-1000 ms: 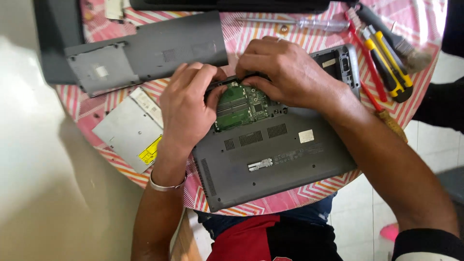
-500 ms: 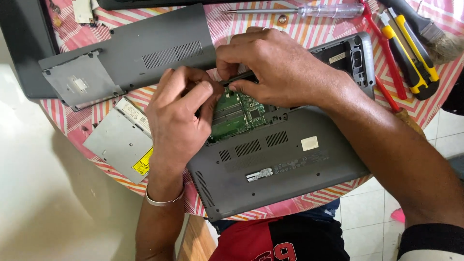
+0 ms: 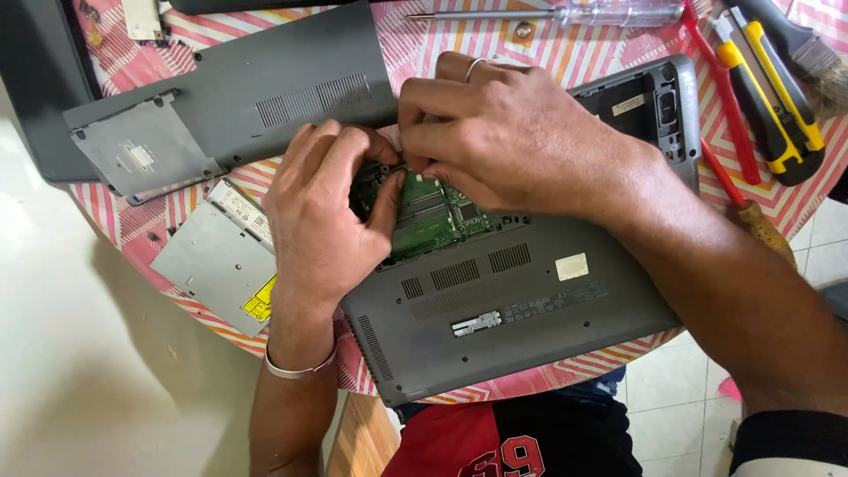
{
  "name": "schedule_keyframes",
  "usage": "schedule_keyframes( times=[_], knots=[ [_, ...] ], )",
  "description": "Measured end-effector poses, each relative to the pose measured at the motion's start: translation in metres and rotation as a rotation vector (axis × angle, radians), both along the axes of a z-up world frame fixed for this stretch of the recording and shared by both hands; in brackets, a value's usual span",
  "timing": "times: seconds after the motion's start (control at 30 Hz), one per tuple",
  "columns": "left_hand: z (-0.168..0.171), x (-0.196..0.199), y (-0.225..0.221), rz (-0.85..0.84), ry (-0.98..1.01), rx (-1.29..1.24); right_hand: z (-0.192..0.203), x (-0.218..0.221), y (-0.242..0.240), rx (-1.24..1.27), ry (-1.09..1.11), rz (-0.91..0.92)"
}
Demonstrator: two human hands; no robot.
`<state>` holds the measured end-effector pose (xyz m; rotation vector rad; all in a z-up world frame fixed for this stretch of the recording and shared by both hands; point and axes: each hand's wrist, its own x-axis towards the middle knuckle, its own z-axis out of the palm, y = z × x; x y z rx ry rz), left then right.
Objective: Assembling and inspecting laptop components by fitting bottom covers onto the chassis.
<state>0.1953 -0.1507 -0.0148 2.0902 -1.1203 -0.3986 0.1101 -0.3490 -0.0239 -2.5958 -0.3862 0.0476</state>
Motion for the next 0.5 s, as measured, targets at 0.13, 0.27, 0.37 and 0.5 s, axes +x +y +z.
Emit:
schedule_keyframes(
  times=[0.13,0.27,0.37,0.5],
  knots=[
    [-0.0029,0.0001,0.0011,0.003,-0.003,-0.015,-0.0006,0.0021,-0.0002,-0.168,-0.072,0.024],
    [-0.0031,-0.0007,0.0023,0.016,-0.008,0.014,0.0007,0.0022,-0.0013,-0.173,-0.092,0.052],
    [-0.0009,-0.0007,0.001,0.013,-0.016,0.01,0.0001,0.0022,-0.0007,-0.183,-0.134,0.053],
    [-0.0012,-0.0015,-0.0003,0.013,-0.022,0.022,0.001,-0.0002,0.0002,-0.194,-0.168,0.042]
  ],
)
